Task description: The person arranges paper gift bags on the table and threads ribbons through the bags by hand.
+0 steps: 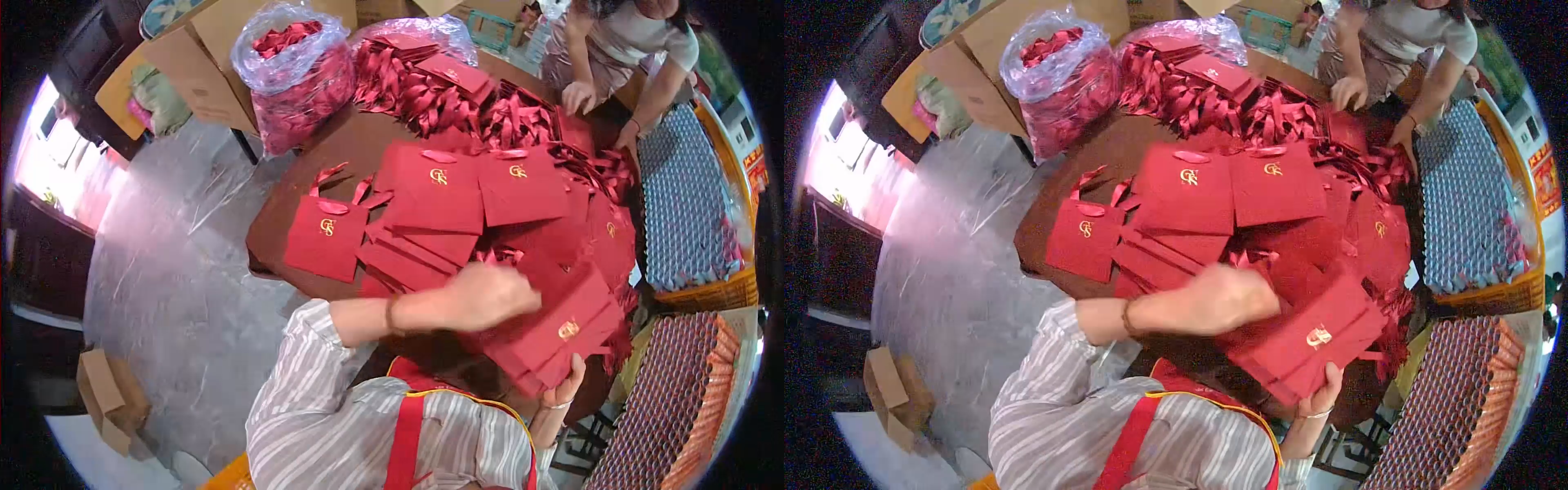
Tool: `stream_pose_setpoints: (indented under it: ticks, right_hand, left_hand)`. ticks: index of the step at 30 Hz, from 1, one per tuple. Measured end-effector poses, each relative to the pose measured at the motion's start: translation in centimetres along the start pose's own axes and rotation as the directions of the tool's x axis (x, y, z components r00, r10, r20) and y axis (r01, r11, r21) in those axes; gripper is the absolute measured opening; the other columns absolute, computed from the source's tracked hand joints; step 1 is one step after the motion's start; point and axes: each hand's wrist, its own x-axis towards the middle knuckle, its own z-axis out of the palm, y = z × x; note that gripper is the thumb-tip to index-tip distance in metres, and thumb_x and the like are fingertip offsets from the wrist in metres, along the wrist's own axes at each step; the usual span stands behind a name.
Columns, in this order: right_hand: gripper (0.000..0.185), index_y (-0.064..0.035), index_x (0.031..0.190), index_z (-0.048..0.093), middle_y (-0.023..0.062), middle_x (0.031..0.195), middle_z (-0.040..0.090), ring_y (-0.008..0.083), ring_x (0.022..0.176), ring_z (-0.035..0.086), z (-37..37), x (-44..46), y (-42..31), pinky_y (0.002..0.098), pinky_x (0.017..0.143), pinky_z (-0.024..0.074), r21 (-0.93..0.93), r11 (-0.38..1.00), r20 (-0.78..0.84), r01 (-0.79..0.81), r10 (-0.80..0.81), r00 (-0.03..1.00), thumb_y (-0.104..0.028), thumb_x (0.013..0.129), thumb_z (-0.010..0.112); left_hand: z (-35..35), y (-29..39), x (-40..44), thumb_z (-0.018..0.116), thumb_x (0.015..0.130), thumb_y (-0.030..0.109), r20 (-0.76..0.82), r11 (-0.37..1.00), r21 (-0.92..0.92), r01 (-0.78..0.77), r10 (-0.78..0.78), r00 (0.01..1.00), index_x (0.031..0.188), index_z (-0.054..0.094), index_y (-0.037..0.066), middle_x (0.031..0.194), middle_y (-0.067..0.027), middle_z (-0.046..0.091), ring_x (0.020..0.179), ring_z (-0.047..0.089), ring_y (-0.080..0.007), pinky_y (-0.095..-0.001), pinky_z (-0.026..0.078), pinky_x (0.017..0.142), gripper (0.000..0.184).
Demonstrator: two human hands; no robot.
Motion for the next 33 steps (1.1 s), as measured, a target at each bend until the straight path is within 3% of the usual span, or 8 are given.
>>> stream_pose_setpoints:
  ticks: [3,4,8,10,14,20,21,33]
  right_hand:
    - [0.059,-0.0075,0.129,0.038,0.0071,0.128,0.046,0.0253,0.112,0.048,0.0,-0.7,-0.2,0.0422,0.097,0.0371,0.007,1.0,0.076,0.024,-0.024,0.997,-0.03,0.078,0.057]
    - [0.057,-0.0099,0.126,0.041,0.0062,0.123,0.05,0.0272,0.112,0.048,-1.1,-0.9,-0.2,0.044,0.098,0.0361,0.12,0.993,0.045,-0.019,0.013,0.999,-0.028,0.075,0.059]
    - [0.058,-0.0105,0.125,0.043,0.0062,0.121,0.052,0.0268,0.11,0.049,-2.1,-1.3,0.3,0.043,0.097,0.0365,0.11,0.994,0.069,0.012,-0.02,0.997,-0.033,0.073,0.059]
    - [0.058,-0.0101,0.124,0.044,0.0064,0.121,0.053,0.027,0.11,0.049,-1.8,-1.2,0.5,0.0425,0.097,0.0369,0.078,0.997,0.069,0.002,-0.007,0.998,-0.033,0.073,0.059]
    - [0.057,-0.0086,0.121,0.048,0.0068,0.12,0.054,0.0272,0.108,0.05,-0.8,0.0,1.6,0.0416,0.096,0.0375,0.098,0.995,0.076,-0.009,0.002,0.997,-0.034,0.072,0.06]
    - [0.058,-0.0083,0.122,0.047,0.0068,0.122,0.052,0.0276,0.111,0.049,0.3,1.6,2.8,0.0441,0.097,0.0362,0.079,0.995,0.094,-0.056,0.049,0.994,-0.033,0.071,0.06]
    - [0.059,-0.0081,0.123,0.046,0.007,0.123,0.052,0.0273,0.112,0.048,4.2,1.5,2.5,0.0447,0.098,0.0354,0.064,0.997,0.311,-0.04,0.018,0.95,-0.032,0.072,0.06]
    - [0.051,-0.0087,0.12,0.048,0.0051,0.116,0.056,0.0239,0.106,0.052,6.6,0.5,2.9,0.0404,0.094,0.0398,0.034,0.998,0.067,0.055,-0.058,0.996,-0.032,0.077,0.06]
  left_hand:
    - [-7.0,-7.6,0.0,0.046,0.088,0.019,-0.682,1.0,0.002,-0.01,0.008,0.731,0.086,0.061,0.0,0.079,-0.0082,0.062,0.079,0.057,-0.0147,-0.0278,0.044,0.074,0.024]
    - [-8.9,-10.1,-0.2,0.046,0.09,0.022,-0.679,0.916,-0.377,0.136,-0.373,0.632,0.092,0.059,-0.001,0.086,-0.0059,0.064,0.082,0.056,-0.0129,-0.027,0.042,0.079,0.027]
    - [-9.4,-17.0,-1.2,0.052,0.086,0.04,-0.522,0.792,-0.566,0.227,-0.558,0.645,0.119,0.046,-0.008,0.116,-0.0194,0.054,0.11,0.049,-0.021,-0.0317,0.037,0.093,0.058]
    - [-8.7,-14.8,-1.2,0.059,0.08,0.041,-0.459,0.828,-0.463,0.315,-0.528,0.714,0.118,0.048,-0.002,0.115,-0.0189,0.054,0.108,0.051,-0.0257,-0.0338,0.039,0.09,0.058]
    - [-4.3,-12.0,0.1,0.063,0.072,0.027,-0.574,0.884,0.334,0.328,-0.085,0.815,0.103,0.057,0.008,0.111,-0.011,0.051,0.106,0.046,-0.0271,-0.0409,0.032,0.089,0.036]
    - [-0.8,-10.4,2.2,0.059,0.071,0.023,-0.565,0.827,0.516,0.225,0.131,0.815,0.096,0.057,0.005,0.109,-0.0142,0.05,0.103,0.044,-0.0299,-0.0507,0.03,0.087,0.031]
    - [-0.4,-10.6,2.4,0.059,0.07,0.021,-0.538,0.83,0.53,0.173,0.171,0.826,0.096,0.056,0.005,0.112,-0.015,0.05,0.107,0.043,-0.0314,-0.0536,0.029,0.088,0.031]
    - [-3.1,-11.0,2.9,0.059,0.079,0.026,-0.553,0.889,0.458,0.001,0.284,0.784,0.104,0.056,0.012,0.124,-0.0111,0.045,0.12,0.034,-0.0325,-0.0541,0.026,0.095,0.029]
